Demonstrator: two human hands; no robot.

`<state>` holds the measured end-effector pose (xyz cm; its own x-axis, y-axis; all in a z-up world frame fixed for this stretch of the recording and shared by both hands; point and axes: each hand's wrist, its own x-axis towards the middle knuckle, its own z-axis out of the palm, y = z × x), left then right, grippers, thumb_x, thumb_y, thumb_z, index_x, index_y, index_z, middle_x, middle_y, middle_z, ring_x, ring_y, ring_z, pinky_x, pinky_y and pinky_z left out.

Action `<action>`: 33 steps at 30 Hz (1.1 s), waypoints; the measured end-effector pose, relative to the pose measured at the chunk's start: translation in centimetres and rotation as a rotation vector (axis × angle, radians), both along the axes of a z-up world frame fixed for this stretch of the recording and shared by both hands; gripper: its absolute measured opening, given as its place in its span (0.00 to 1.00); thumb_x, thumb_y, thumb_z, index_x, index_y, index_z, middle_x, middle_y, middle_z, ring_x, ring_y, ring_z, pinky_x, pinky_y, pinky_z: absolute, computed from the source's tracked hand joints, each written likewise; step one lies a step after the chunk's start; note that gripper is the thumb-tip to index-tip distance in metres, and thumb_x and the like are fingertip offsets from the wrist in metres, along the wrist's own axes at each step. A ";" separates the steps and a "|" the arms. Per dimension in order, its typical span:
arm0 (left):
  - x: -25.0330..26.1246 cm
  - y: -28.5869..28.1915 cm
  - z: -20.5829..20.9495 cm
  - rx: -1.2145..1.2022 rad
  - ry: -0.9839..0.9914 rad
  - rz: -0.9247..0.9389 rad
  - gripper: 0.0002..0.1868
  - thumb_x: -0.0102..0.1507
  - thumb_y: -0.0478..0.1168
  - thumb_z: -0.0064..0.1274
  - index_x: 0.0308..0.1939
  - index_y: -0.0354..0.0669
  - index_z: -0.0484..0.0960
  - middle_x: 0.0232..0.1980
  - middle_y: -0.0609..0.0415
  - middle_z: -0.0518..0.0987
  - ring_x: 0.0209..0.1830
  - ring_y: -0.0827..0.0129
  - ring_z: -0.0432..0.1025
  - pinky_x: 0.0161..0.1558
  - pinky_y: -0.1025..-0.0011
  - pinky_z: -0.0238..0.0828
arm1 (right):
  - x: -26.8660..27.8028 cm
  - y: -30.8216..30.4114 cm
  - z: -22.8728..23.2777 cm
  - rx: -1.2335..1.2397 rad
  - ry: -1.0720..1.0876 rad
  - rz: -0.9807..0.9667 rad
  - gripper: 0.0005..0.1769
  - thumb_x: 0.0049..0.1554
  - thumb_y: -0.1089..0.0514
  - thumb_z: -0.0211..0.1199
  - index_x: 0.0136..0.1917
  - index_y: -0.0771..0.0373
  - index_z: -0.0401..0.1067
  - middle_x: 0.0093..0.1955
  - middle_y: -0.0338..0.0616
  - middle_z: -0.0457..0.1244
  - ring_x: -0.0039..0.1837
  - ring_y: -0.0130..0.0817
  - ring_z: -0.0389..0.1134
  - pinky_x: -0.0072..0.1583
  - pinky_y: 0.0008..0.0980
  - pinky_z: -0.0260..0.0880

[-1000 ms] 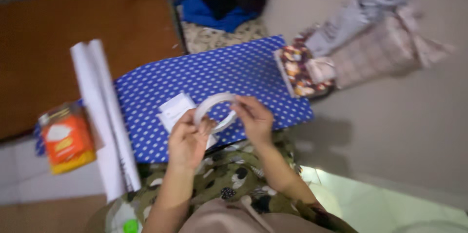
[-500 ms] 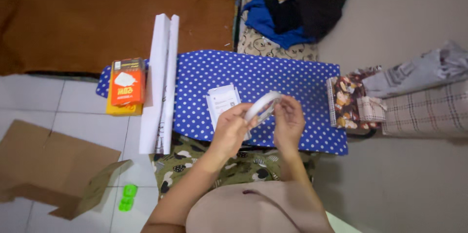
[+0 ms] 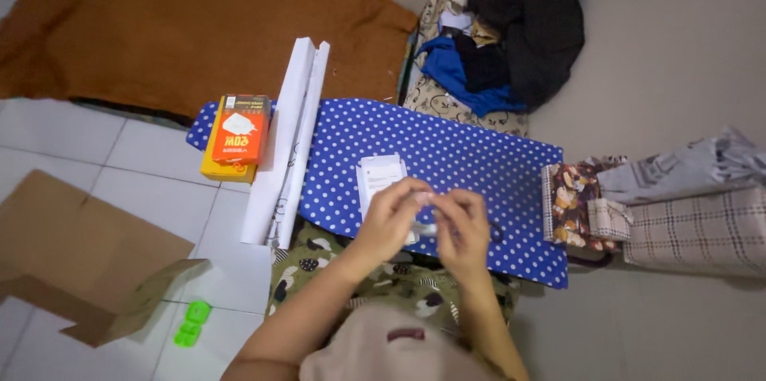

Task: The person wraps a small rectangular box with patterned paper, folds the edges, and secures them with clear tape. They then place the wrapped item on a stack of other wrapped gifts and begin wrapping a second white box in the same manner.

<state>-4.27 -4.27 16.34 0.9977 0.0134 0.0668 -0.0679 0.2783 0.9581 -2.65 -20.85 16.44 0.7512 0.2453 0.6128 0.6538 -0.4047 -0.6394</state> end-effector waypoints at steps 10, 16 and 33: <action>2.5 3.7 -2.5 0.007 -0.053 0.202 0.08 0.68 0.33 0.47 0.40 0.35 0.81 0.33 0.59 0.77 0.32 0.80 0.66 0.33 0.78 0.62 | 1.2 2.0 0.3 0.046 0.067 0.124 0.19 0.59 0.70 0.64 0.63 0.62 0.74 0.53 0.44 0.64 0.52 0.33 0.66 0.54 0.28 0.69; 1.1 2.9 -1.0 0.175 -0.162 0.187 0.12 0.70 0.40 0.38 0.45 0.38 0.76 0.32 0.56 0.75 0.30 0.75 0.68 0.33 0.74 0.64 | 1.2 2.6 0.6 -0.070 0.142 0.133 0.15 0.57 0.68 0.66 0.57 0.61 0.79 0.47 0.44 0.61 0.45 0.32 0.63 0.46 0.26 0.65; 0.8 2.1 -2.6 -0.208 -0.020 0.077 0.07 0.65 0.35 0.58 0.43 0.35 0.81 0.41 0.58 0.81 0.41 0.80 0.73 0.44 0.78 0.71 | 0.7 2.2 0.3 -0.065 0.038 -0.049 0.22 0.55 0.71 0.66 0.63 0.64 0.72 0.53 0.49 0.70 0.51 0.38 0.71 0.53 0.31 0.71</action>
